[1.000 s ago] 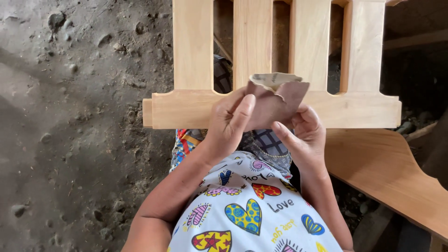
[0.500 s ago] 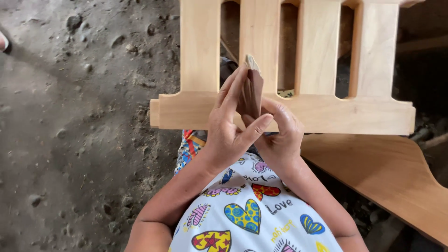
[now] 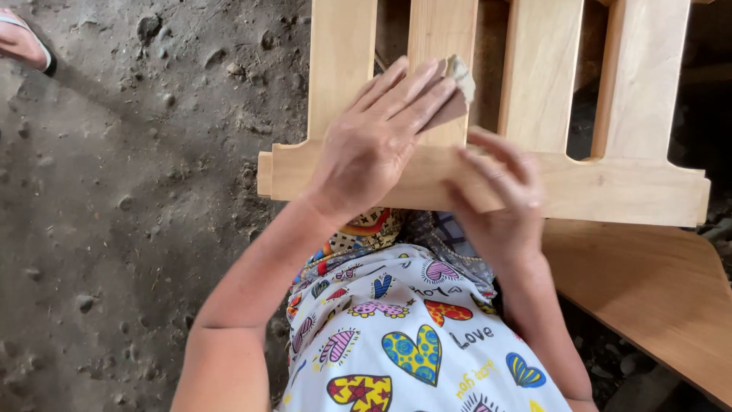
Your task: Sanding a wooden furniture component with sandpaper to smooth the surface.
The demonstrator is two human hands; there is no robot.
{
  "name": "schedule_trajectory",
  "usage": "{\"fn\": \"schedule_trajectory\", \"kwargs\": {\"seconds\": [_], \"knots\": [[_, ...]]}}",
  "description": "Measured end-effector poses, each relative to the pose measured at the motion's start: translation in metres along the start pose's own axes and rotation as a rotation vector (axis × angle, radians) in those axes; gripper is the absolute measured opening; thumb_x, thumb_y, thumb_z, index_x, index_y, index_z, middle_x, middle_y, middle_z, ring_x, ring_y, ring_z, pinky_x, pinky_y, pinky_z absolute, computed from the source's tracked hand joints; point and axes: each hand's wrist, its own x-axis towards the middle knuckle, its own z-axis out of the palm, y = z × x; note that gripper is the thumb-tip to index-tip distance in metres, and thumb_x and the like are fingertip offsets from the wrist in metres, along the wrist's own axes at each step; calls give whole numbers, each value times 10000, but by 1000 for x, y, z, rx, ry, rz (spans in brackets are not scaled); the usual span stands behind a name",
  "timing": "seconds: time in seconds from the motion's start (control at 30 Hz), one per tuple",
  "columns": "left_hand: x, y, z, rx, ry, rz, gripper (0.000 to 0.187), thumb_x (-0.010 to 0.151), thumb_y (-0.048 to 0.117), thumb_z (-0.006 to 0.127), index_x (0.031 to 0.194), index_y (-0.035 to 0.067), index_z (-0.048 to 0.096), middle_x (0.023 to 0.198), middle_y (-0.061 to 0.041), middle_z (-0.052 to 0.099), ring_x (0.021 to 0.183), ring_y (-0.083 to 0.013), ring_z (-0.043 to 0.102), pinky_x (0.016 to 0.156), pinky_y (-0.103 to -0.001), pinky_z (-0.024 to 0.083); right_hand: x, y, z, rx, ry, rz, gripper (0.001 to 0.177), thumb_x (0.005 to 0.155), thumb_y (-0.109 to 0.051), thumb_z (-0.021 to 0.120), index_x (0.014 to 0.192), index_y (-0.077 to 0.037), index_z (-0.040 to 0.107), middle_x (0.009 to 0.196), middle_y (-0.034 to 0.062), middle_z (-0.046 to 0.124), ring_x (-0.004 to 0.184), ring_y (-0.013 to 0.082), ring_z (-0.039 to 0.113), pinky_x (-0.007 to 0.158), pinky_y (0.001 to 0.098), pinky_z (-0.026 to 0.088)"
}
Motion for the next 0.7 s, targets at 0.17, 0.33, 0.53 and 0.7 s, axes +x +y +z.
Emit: {"fn": "schedule_trajectory", "kwargs": {"seconds": [0.17, 0.33, 0.53, 0.7], "knots": [[-2, -8, 21, 271, -229, 214, 524, 968, 0, 585, 1481, 85, 522, 1513, -158, 535, 1358, -365, 566, 1131, -439, 475, -17, 29, -27, -171, 249, 90, 240, 1024, 71, 761, 1251, 68, 683, 1271, 241, 623, 1197, 365, 620, 1097, 468, 523], [4, -13, 26, 196, -259, 130, 654, 881, -223, 615, 1447, 97, 544, 1462, -151, 583, 1350, -370, 565, 1184, -447, 459, -20, 40, -30, -283, 290, 84, 145, 1049, 114, 708, 1192, 89, 714, 1184, 234, 688, 1090, 341, 640, 973, 439, 526], [69, -57, 45, 224, -30, 149, 449, 890, -197, 649, 1291, 6, 640, 1292, -164, 659, 1201, -310, 634, 1015, -396, 627, -13, 41, -24, -456, 240, 126, 130, 1060, -74, 761, 1180, -27, 777, 1247, 202, 681, 1129, 378, 611, 1009, 490, 480], [83, -60, 54, 343, 13, 153, 319, 938, 95, 695, 1251, 49, 652, 1272, -84, 657, 1167, -293, 570, 996, -428, 457, -13, 38, -24, -515, 193, 179, 230, 1013, -106, 719, 1220, -10, 755, 1301, 174, 633, 1185, 372, 573, 1037, 505, 452]]}}
